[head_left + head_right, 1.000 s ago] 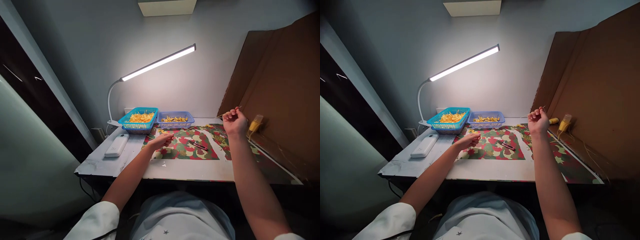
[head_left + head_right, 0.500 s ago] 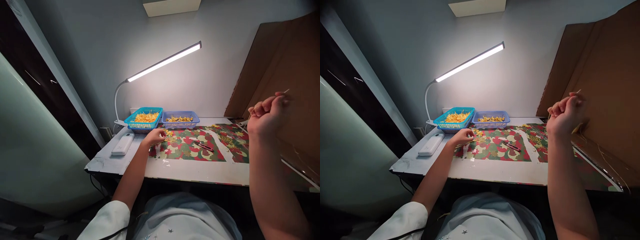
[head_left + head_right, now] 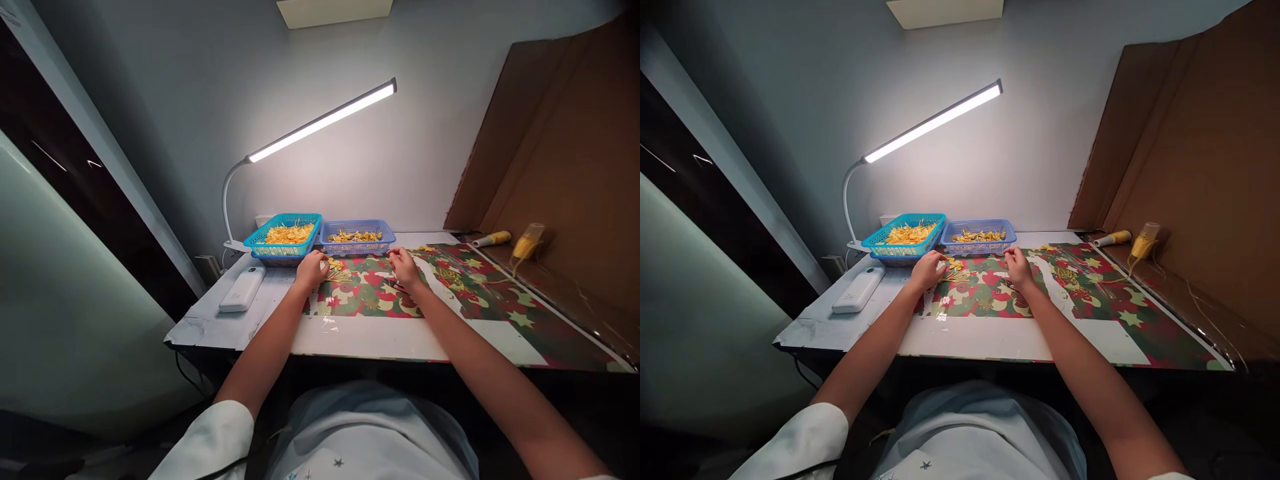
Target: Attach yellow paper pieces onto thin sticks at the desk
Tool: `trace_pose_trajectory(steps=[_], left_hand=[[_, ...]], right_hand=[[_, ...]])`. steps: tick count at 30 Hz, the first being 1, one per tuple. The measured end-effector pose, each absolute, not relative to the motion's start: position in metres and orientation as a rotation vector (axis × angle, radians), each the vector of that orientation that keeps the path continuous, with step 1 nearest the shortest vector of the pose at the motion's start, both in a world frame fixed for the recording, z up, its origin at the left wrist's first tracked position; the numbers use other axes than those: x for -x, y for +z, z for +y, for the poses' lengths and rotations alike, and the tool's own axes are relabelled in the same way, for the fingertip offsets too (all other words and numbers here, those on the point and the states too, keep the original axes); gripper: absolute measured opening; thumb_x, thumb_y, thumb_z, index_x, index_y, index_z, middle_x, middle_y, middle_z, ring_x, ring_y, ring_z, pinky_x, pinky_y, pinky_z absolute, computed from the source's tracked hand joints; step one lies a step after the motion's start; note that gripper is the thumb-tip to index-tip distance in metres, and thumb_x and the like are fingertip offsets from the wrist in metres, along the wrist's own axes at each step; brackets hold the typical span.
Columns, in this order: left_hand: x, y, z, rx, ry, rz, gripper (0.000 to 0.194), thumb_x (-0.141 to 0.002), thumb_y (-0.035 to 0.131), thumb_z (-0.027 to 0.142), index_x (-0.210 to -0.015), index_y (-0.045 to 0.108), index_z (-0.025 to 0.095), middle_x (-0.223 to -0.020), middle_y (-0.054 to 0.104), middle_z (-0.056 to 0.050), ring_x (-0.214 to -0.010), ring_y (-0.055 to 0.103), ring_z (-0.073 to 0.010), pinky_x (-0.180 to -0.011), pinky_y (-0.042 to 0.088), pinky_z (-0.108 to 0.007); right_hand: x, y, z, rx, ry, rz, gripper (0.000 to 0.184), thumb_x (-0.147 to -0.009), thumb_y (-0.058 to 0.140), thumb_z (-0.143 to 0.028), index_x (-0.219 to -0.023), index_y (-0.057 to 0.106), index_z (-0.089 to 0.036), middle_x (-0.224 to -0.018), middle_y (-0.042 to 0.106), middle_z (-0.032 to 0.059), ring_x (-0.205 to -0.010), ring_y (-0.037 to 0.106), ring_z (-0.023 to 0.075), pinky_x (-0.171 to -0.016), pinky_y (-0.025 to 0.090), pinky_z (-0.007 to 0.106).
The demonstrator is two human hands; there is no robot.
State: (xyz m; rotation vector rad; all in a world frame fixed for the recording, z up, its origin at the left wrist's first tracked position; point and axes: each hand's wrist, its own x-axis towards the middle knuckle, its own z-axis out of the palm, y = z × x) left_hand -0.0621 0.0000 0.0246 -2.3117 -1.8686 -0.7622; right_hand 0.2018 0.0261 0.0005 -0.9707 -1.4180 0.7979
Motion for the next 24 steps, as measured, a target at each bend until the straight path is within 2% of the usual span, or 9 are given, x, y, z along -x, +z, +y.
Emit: trace_pose_trajectory(steps=[2,4,8,10,13,15,18,21,24], left_hand=[[0.057,0.020,0.005,2.388,-0.686,-1.758,0.030,-0.081,0.057,0.026,-0.109,0.065,0.016,-0.113,0.062,-0.009,-0.104,0.054,-0.0235,-0.089,0.044,-0.032],[0.049,0.015,0.009,2.425,-0.578,-1.705,0.033,-0.085,0.053,0.027,-0.114,0.063,0.018,-0.116,0.062,-0.009,-0.107,0.052,-0.0244,-0.090,0.042,-0.033],[0.041,0.009,0.014,2.405,-0.424,-1.762,0.035,-0.093,0.037,0.029,-0.101,0.070,0.019,-0.105,0.064,-0.010,-0.106,0.051,-0.0246,-0.084,0.043,-0.033],[0.041,0.009,0.014,2.390,-0.421,-1.811,0.032,-0.092,0.040,0.028,-0.096,0.071,0.019,-0.103,0.064,-0.010,-0.105,0.051,-0.0242,-0.081,0.043,-0.032],[0.046,0.009,0.016,2.383,-0.465,-1.911,0.024,-0.086,0.049,0.025,-0.096,0.070,0.019,-0.104,0.063,-0.010,-0.102,0.053,-0.0235,-0.079,0.042,-0.031],[0.050,0.008,0.018,2.388,-0.516,-1.957,0.020,-0.083,0.053,0.025,-0.091,0.070,0.018,-0.101,0.063,-0.010,-0.097,0.055,-0.0232,-0.079,0.042,-0.031],[0.054,0.006,0.021,2.406,-0.615,-1.981,0.014,-0.078,0.060,0.027,-0.080,0.068,0.017,-0.094,0.062,-0.010,-0.093,0.055,-0.0239,-0.081,0.041,-0.033],[0.054,0.005,0.022,2.426,-0.798,-1.972,0.010,-0.073,0.065,0.027,-0.071,0.065,0.017,-0.094,0.061,-0.010,-0.098,0.052,-0.0259,-0.084,0.040,-0.035],[0.050,0.009,0.022,2.492,-1.266,-1.949,0.015,-0.069,0.067,0.030,-0.067,0.061,0.017,-0.086,0.060,-0.008,-0.092,0.052,-0.0230,-0.080,0.040,-0.033]], right_hand=[[-0.199,-0.010,0.025,1.047,0.801,-1.438,0.018,-0.078,0.048,-0.041,-0.081,0.047,-0.023,-0.060,0.043,-0.0047,-0.050,0.037,0.0108,-0.045,0.029,0.023],[-0.197,-0.014,0.020,1.094,0.772,-1.473,0.018,-0.077,0.048,-0.040,-0.081,0.049,-0.023,-0.064,0.047,-0.0032,-0.053,0.040,0.0117,-0.048,0.031,0.024],[-0.193,-0.015,0.012,1.115,0.731,-1.566,0.016,-0.077,0.046,-0.037,-0.079,0.050,-0.021,-0.064,0.049,-0.0026,-0.053,0.041,0.0115,-0.048,0.031,0.024],[-0.191,-0.015,0.010,1.086,0.767,-1.583,0.016,-0.078,0.047,-0.036,-0.081,0.051,-0.021,-0.064,0.051,-0.0026,-0.054,0.043,0.0114,-0.049,0.034,0.024],[-0.189,-0.016,0.011,0.993,0.884,-1.576,0.022,-0.078,0.050,-0.035,-0.093,0.055,-0.020,-0.068,0.058,-0.0011,-0.058,0.051,0.0122,-0.053,0.040,0.024],[-0.189,-0.016,0.011,0.943,0.951,-1.555,0.029,-0.076,0.055,-0.033,-0.102,0.057,-0.019,-0.072,0.063,0.0013,-0.064,0.057,0.0136,-0.057,0.045,0.025],[-0.191,-0.014,0.010,0.977,1.026,-1.514,0.031,-0.074,0.060,-0.029,-0.102,0.062,-0.017,-0.080,0.069,0.0056,-0.074,0.063,0.0159,-0.063,0.049,0.027],[-0.192,-0.010,0.005,1.063,1.078,-1.505,0.024,-0.073,0.063,-0.025,-0.095,0.066,-0.016,-0.085,0.070,0.0080,-0.076,0.065,0.0162,-0.065,0.051,0.027],[-0.191,-0.005,0.000,1.094,1.073,-1.543,0.012,-0.073,0.063,-0.025,-0.081,0.066,-0.016,-0.080,0.069,0.0064,-0.070,0.063,0.0146,-0.061,0.050,0.026]])
